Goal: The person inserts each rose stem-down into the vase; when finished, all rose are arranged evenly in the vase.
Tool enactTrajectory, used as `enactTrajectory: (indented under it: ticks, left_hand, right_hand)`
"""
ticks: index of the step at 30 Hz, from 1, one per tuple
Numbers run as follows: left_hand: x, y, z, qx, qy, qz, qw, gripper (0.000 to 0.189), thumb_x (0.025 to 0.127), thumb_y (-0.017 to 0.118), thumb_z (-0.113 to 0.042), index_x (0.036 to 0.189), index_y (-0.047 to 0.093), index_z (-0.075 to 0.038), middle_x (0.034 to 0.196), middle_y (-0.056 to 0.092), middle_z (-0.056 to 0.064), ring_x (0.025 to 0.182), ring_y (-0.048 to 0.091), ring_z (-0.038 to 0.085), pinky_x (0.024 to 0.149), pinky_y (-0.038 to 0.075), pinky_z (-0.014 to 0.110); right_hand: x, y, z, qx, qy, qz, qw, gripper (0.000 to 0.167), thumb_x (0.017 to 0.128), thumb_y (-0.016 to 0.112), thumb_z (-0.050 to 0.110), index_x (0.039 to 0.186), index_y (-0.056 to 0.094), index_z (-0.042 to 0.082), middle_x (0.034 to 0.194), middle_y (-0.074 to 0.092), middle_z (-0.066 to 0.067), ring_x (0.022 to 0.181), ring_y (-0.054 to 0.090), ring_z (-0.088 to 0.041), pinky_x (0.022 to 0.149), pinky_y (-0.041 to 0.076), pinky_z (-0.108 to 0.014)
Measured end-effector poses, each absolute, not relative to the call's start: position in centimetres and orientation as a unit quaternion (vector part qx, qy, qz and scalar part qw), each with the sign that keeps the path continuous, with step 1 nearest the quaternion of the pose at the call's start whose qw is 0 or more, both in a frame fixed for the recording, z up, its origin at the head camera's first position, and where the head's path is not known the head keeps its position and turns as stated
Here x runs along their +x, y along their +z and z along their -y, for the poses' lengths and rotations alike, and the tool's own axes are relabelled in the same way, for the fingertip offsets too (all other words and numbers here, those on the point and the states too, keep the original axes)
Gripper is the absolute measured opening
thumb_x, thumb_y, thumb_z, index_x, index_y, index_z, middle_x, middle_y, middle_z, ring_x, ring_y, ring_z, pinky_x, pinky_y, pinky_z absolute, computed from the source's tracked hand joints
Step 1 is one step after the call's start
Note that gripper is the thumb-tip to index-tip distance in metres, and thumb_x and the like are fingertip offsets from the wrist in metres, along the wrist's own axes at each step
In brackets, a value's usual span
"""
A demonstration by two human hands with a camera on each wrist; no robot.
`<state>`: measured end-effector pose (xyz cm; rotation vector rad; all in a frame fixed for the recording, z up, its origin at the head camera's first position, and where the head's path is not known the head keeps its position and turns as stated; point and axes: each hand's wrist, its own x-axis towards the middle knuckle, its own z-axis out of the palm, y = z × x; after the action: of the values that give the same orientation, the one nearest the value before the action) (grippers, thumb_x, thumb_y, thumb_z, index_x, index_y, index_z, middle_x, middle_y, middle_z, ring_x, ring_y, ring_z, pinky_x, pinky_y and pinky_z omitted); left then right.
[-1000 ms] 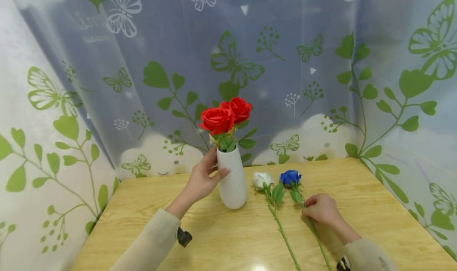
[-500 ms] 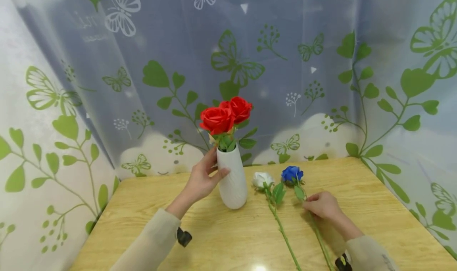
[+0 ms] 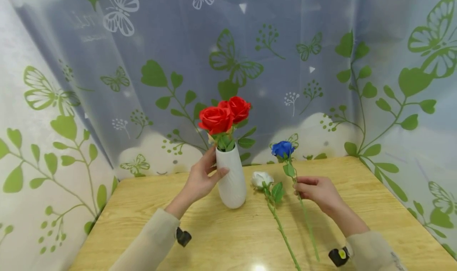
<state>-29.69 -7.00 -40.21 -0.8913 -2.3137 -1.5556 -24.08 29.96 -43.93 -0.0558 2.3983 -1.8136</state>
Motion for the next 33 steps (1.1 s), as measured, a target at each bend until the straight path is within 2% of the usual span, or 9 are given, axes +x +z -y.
enactTrajectory:
  ticks: [6, 9, 12, 17, 19, 23, 26, 29, 33]
  left_hand:
    - [-29.6, -40.4, 7.0, -0.304, -0.528, 0.786, 0.107, 0.076, 0.100, 0.075, -0.019, 0.165, 0.036, -0.012, 0.147, 0.062, 0.018, 0.132, 0.064, 0.034, 0.107, 0.058, 0.051]
    - [-29.6, -40.4, 7.0, -0.303, -0.526, 0.788, 0.105, 0.076, 0.100, 0.075, -0.019, 0.165, 0.036, -0.012, 0.148, 0.062, 0.017, 0.133, 0.064, 0.033, 0.107, 0.058, 0.050]
    - [-29.6, -40.4, 7.0, -0.301, -0.524, 0.790, 0.105, 0.076, 0.100, 0.075, -0.020, 0.165, 0.036, -0.012, 0.148, 0.062, 0.017, 0.133, 0.064, 0.033, 0.107, 0.058, 0.050]
    - [-29.7, -40.3, 7.0, -0.304, -0.521, 0.790, 0.107, 0.076, 0.100, 0.075, -0.020, 0.165, 0.035, -0.013, 0.149, 0.062, 0.016, 0.134, 0.064, 0.032, 0.107, 0.058, 0.049]
    - [-29.7, -40.3, 7.0, -0.305, -0.520, 0.791, 0.107, 0.077, 0.100, 0.075, -0.021, 0.165, 0.035, -0.014, 0.149, 0.062, 0.016, 0.134, 0.064, 0.032, 0.107, 0.058, 0.048]
    - [-29.7, -40.4, 7.0, -0.304, -0.522, 0.790, 0.105, 0.077, 0.100, 0.075, -0.021, 0.165, 0.035, -0.014, 0.149, 0.062, 0.016, 0.134, 0.064, 0.032, 0.107, 0.058, 0.049]
    - [-29.7, -40.4, 7.1, -0.303, -0.521, 0.791, 0.104, 0.077, 0.100, 0.075, -0.021, 0.165, 0.035, -0.013, 0.149, 0.062, 0.016, 0.134, 0.064, 0.031, 0.107, 0.058, 0.049]
    - [-29.7, -40.4, 7.1, -0.304, -0.516, 0.794, 0.105, 0.077, 0.100, 0.075, -0.022, 0.165, 0.035, -0.013, 0.149, 0.062, 0.016, 0.135, 0.064, 0.030, 0.107, 0.058, 0.047]
    - [-29.7, -40.3, 7.2, -0.307, -0.515, 0.793, 0.107, 0.077, 0.100, 0.075, -0.022, 0.165, 0.034, -0.013, 0.149, 0.062, 0.016, 0.135, 0.064, 0.031, 0.107, 0.058, 0.047]
  right_hand:
    - [-24.0, -41.9, -28.5, -0.060, -0.596, -0.800, 0.038, 0.063, 0.107, 0.065, 0.021, 0.153, 0.042, -0.016, 0.139, 0.066, -0.025, 0.102, 0.072, -0.001, 0.091, 0.061, -0.022]
    - [-23.9, -40.7, -27.9, -0.071, -0.581, -0.811, 0.015, 0.063, 0.107, 0.066, 0.023, 0.153, 0.044, -0.013, 0.140, 0.064, -0.029, 0.099, 0.072, 0.000, 0.089, 0.061, -0.021]
    - [-24.0, -39.5, -27.1, -0.078, -0.570, -0.818, -0.004, 0.064, 0.106, 0.067, 0.027, 0.153, 0.045, -0.010, 0.135, 0.069, -0.021, 0.098, 0.073, -0.001, 0.089, 0.059, -0.018]
    - [-24.1, -37.7, -25.7, -0.089, -0.587, -0.804, -0.026, 0.064, 0.105, 0.070, 0.028, 0.153, 0.047, -0.007, 0.117, 0.074, 0.009, 0.097, 0.075, -0.004, 0.089, 0.060, -0.019]
    - [-24.2, -37.1, -25.1, -0.094, -0.599, -0.794, -0.032, 0.062, 0.104, 0.070, 0.026, 0.152, 0.048, -0.008, 0.111, 0.073, 0.016, 0.096, 0.075, -0.005, 0.089, 0.061, -0.021]
    - [-24.5, -36.1, -24.0, -0.105, -0.624, -0.773, -0.041, 0.060, 0.104, 0.070, 0.022, 0.150, 0.048, -0.010, 0.106, 0.074, 0.017, 0.096, 0.075, -0.007, 0.089, 0.061, -0.021]
    - [-24.6, -35.3, -23.2, -0.113, -0.647, -0.753, -0.051, 0.057, 0.104, 0.070, 0.019, 0.147, 0.049, -0.012, 0.106, 0.075, 0.012, 0.096, 0.076, -0.008, 0.088, 0.062, -0.022]
    - [-24.7, -34.4, -22.5, -0.122, -0.664, -0.735, -0.072, 0.050, 0.104, 0.070, 0.017, 0.139, 0.053, -0.013, 0.104, 0.075, 0.008, 0.095, 0.076, -0.009, 0.088, 0.063, -0.023]
    - [-25.0, -33.2, -21.6, -0.125, -0.705, -0.691, -0.096, 0.035, 0.103, 0.070, 0.015, 0.127, 0.057, -0.007, 0.107, 0.073, 0.003, 0.098, 0.075, -0.010, 0.091, 0.062, -0.023]
